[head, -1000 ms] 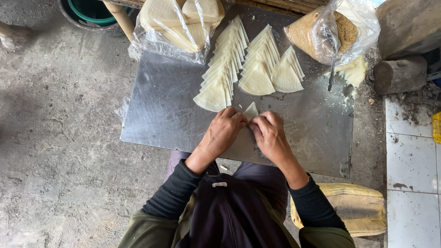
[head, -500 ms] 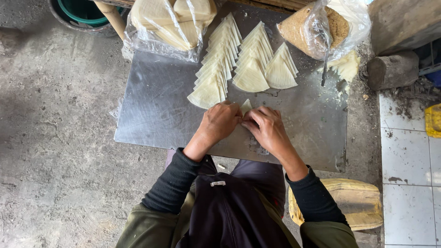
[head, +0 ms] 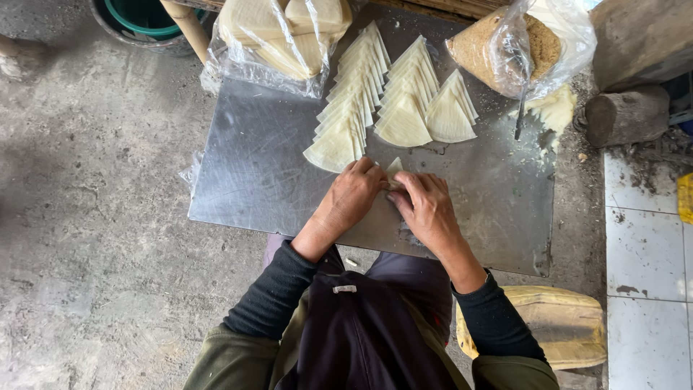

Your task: The person folds thin triangular wrappers into cones, scoops a granular filling into each cone using a spoon, and seals them into triangular packets. The finished packets are stacked on the metal table.

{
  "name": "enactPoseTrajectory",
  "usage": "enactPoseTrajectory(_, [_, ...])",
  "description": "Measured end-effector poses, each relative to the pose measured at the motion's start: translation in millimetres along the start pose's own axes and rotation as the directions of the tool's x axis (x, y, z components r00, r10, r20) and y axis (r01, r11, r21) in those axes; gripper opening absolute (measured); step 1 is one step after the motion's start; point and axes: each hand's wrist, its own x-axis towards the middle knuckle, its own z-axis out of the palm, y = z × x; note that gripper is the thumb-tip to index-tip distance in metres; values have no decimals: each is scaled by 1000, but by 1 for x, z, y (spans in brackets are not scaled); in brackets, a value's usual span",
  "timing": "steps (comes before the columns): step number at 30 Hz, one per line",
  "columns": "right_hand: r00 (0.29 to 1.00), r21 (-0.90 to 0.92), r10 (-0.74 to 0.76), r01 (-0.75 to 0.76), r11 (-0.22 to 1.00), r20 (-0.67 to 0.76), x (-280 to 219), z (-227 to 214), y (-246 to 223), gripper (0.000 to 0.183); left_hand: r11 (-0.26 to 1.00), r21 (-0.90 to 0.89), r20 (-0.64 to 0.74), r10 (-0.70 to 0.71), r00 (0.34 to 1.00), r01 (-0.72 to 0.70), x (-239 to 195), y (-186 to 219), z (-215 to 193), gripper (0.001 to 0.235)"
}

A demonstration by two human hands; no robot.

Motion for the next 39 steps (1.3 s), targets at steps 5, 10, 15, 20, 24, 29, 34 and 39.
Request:
enactPoseTrajectory(5, [998, -28, 51, -51, 998, 26, 0, 3, 1, 13, 994, -75, -26, -81, 996, 78, 3, 3, 5, 13])
enactPoseTrajectory(10, [997, -58, 49, -52, 997, -54, -1, 11, 0, 13, 977, -183, -75, -126, 989, 110, 1, 4, 2, 15])
enactPoseTrajectory(15, [997, -38, 70, -71, 997, -45, 1, 11, 3, 14, 989, -140, -80, 27, 996, -38, -1, -4, 0, 15])
enactPoseTrajectory(20, [998, -13, 61, -61, 998, -5, 3, 2, 2, 23, 988, -139, -69, -73, 995, 63, 6, -1, 0, 12])
enactPoseTrajectory(24, [996, -19, 63, -62, 998, 58, 6, -3, 4, 12, 966, -142, 9, -217, 976, 216, 13, 2, -1, 10])
enactPoseTrajectory(29, [999, -91, 36, -37, 995, -15, 9, 3, 6, 13, 975, -161, -97, -169, 981, 152, 12, 6, 6, 13])
enactPoseTrajectory(34, [999, -129, 38, -42, 991, -31, 5, 5, 4, 15, 999, -38, -125, -8, 992, 3, 0, 6, 6, 14])
enactPoseTrajectory(39, [999, -125, 12, -16, 992, -32, 5, -2, 3, 14, 1000, -6, -114, 13, 993, -14, 3, 7, 3, 13])
